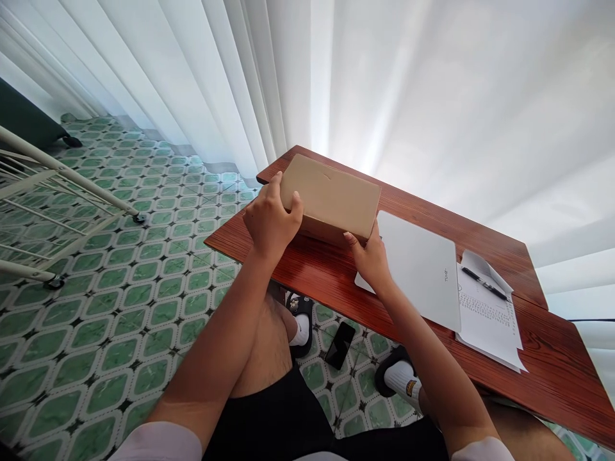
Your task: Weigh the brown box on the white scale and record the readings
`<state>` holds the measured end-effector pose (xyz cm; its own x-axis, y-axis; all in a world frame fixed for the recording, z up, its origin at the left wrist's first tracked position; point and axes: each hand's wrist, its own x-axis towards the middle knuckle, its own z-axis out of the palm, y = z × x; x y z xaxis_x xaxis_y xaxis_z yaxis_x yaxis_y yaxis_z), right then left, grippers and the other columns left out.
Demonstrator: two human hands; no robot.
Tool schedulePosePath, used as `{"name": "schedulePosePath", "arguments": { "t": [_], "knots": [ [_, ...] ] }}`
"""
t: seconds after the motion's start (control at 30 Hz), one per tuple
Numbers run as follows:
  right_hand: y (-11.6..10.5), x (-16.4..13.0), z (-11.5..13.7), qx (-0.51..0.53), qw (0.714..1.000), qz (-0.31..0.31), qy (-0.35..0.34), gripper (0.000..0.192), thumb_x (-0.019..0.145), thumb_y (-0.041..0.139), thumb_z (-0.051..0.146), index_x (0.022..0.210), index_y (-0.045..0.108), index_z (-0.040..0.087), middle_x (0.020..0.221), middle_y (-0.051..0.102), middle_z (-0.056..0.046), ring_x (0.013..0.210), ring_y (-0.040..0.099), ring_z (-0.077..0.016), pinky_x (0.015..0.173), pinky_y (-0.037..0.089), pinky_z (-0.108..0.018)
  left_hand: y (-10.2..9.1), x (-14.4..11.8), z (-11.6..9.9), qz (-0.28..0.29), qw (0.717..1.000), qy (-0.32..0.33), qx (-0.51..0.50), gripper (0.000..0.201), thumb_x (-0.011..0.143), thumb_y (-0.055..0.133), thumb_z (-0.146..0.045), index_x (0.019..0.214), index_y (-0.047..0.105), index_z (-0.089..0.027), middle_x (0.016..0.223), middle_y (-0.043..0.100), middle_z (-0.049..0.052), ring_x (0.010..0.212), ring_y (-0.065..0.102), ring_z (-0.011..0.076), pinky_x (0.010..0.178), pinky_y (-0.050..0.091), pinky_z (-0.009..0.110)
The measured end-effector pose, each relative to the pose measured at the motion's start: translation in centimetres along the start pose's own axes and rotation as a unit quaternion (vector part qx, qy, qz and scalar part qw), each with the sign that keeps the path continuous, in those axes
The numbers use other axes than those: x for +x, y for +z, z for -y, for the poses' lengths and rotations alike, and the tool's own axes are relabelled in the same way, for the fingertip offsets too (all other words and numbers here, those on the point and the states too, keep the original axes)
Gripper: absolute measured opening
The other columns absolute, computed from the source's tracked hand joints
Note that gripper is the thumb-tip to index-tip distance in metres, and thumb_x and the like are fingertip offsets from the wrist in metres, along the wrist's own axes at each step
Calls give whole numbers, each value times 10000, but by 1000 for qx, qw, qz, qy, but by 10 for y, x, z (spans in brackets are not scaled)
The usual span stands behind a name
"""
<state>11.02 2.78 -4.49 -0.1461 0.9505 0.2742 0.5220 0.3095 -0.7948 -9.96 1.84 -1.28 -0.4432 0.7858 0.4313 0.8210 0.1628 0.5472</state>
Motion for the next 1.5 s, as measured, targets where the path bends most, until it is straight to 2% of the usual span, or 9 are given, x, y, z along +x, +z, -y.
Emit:
{"name": "schedulePosePath", "arguments": {
  "t": [0.17,0.33,0.57,0.87,1.07,1.27,1.5],
  "knots": [
    [-10,0,0,9,1000,-7,-15,759,894,549,687,1477,414,220,1250,657,-156,978,652,-301,853,531,-468,5,0,0,-66,996,38,-52,559,941,407,-409,1433,494,-158,1341,640,140,1092,666,331,890,523,408],
    [-24,-1,-2,-6,999,-26,-23,756,890,554,700,1472,419,237,1273,645,-158,1039,648,-314,833,544,-454,14,-1,-3,-133,983,85,-91,462,949,440,-386,1340,548,-165,1219,703,116,1011,692,302,830,524,365],
    [-49,-11,-6,6,998,-52,-26,724,896,590,651,1462,435,227,1232,667,-133,1006,666,-298,812,567,-431,23,-7,-15,-155,963,148,-164,450,1005,351,-453,1308,533,-174,1254,678,122,1088,668,288,892,491,356],
    [-77,-24,-18,-2,995,-92,-28,712,900,576,656,1452,445,226,1246,655,-140,1018,661,-292,834,582,-457,35,-17,-35,-191,936,236,-177,478,1021,324,-465,1319,525,-149,1268,668,146,1114,666,265,909,485,325],
    [-99,-39,-30,-4,993,-112,-22,734,878,601,661,1431,453,202,1232,646,-157,1018,664,-298,817,590,-443,44,-28,-51,-177,925,286,-177,457,1018,321,-421,1318,521,-141,1248,665,158,1160,645,260,928,480,322],
    [-122,-60,-58,13,989,-144,-6,742,862,617,669,1412,495,186,1203,651,-159,1004,661,-291,817,597,-453,56,-45,-68,-120,913,341,-190,454,1014,340,-407,1348,501,-144,1286,647,175,1196,631,280,975,473,353],
    [-147,-71,-83,5,986,-168,-6,800,870,612,667,1481,442,180,1173,677,-153,950,662,-279,798,584,-439,64,-60,-80,-96,890,378,-235,395,1007,385,-304,1341,522,-144,1311,646,164,1220,630,248,999,497,341]
  ]
}}
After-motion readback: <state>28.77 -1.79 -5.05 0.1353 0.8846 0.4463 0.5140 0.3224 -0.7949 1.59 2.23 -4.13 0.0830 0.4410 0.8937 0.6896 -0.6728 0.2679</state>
